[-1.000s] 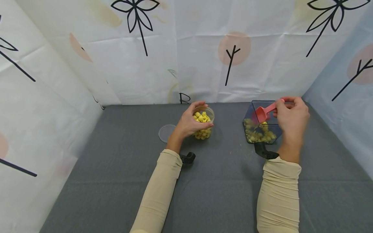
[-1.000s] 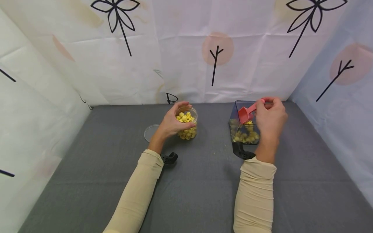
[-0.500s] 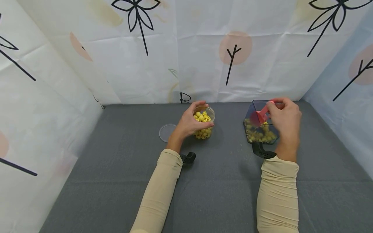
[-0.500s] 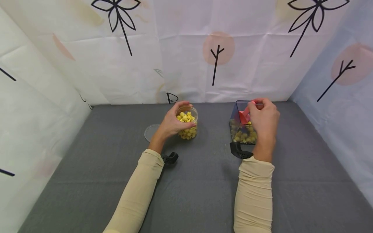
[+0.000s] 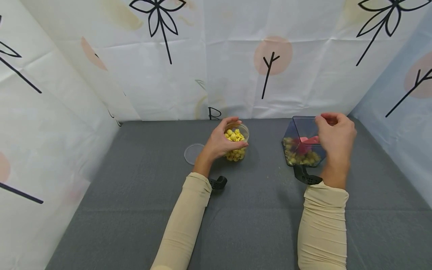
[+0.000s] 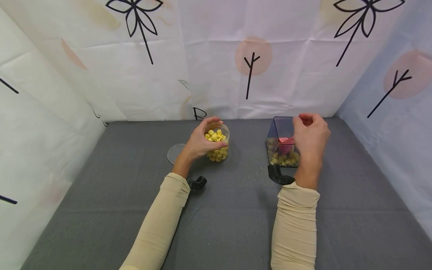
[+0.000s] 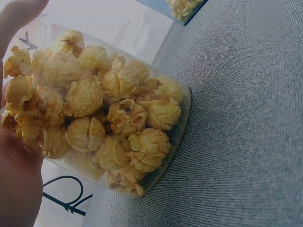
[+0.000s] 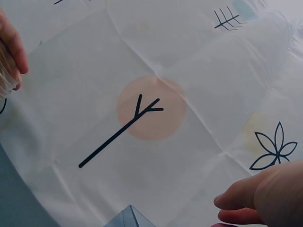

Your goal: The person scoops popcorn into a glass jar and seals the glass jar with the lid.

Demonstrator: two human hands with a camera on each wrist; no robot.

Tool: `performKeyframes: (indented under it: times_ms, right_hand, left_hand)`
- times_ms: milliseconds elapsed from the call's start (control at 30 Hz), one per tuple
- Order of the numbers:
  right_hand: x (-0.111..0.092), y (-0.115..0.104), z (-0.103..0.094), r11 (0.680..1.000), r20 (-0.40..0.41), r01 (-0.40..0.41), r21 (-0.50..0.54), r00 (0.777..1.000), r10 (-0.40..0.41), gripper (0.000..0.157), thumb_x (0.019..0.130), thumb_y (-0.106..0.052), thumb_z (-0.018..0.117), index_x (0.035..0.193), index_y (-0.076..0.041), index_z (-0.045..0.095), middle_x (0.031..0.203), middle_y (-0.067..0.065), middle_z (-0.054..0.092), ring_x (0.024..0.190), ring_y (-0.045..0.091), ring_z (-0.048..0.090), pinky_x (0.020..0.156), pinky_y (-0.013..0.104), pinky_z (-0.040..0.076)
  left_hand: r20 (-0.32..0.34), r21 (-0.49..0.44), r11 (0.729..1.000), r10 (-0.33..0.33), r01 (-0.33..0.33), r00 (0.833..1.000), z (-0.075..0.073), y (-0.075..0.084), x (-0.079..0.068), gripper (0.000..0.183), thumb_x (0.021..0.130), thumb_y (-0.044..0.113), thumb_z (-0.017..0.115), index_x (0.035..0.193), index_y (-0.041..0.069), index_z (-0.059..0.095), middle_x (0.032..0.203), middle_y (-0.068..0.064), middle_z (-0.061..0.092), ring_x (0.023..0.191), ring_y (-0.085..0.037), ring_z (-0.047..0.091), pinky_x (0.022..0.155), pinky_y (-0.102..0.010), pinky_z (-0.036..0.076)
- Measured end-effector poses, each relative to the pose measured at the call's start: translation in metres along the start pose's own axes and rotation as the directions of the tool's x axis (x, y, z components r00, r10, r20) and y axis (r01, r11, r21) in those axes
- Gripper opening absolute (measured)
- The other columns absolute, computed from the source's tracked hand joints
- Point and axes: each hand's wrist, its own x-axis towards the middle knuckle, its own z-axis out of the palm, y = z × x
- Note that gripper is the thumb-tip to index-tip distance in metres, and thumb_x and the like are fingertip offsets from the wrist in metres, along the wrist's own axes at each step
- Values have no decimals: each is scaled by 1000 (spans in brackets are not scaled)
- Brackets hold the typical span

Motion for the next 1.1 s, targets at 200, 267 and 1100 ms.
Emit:
performKeyframes:
  times_ms: [200,267,1100]
  right_hand:
    - [-3,-5,-2,999,-51,15,35,999,-13,44,99,-46,57,125,-13,70,84,-27,48,77,-7,44,75,22,40]
    - [-5,-6,-2,998,-67,29,53,997,-25,42,99,-46,56,123,-14,70,85,-27,48,78,-7,44,76,22,40]
    - [-22,-24,46,906,283,366,212,865,-415,45,101,-45,61,129,-10,65,109,-1,68,92,6,63,86,30,48]
  left_hand:
    - [-1,8,1000,0,0,1000,-1,2,0,84,76,29,92,146,36,45,144,16,57,131,-10,53,105,-42,51]
    - [3,13,1000,-5,5,1000,-2,2,0,85,76,30,92,147,36,45,145,16,57,131,-11,53,105,-42,51]
    - [-58,174,984,52,-41,997,-21,31,-11,79,92,38,77,158,26,34,156,1,47,149,-17,40,127,-40,28]
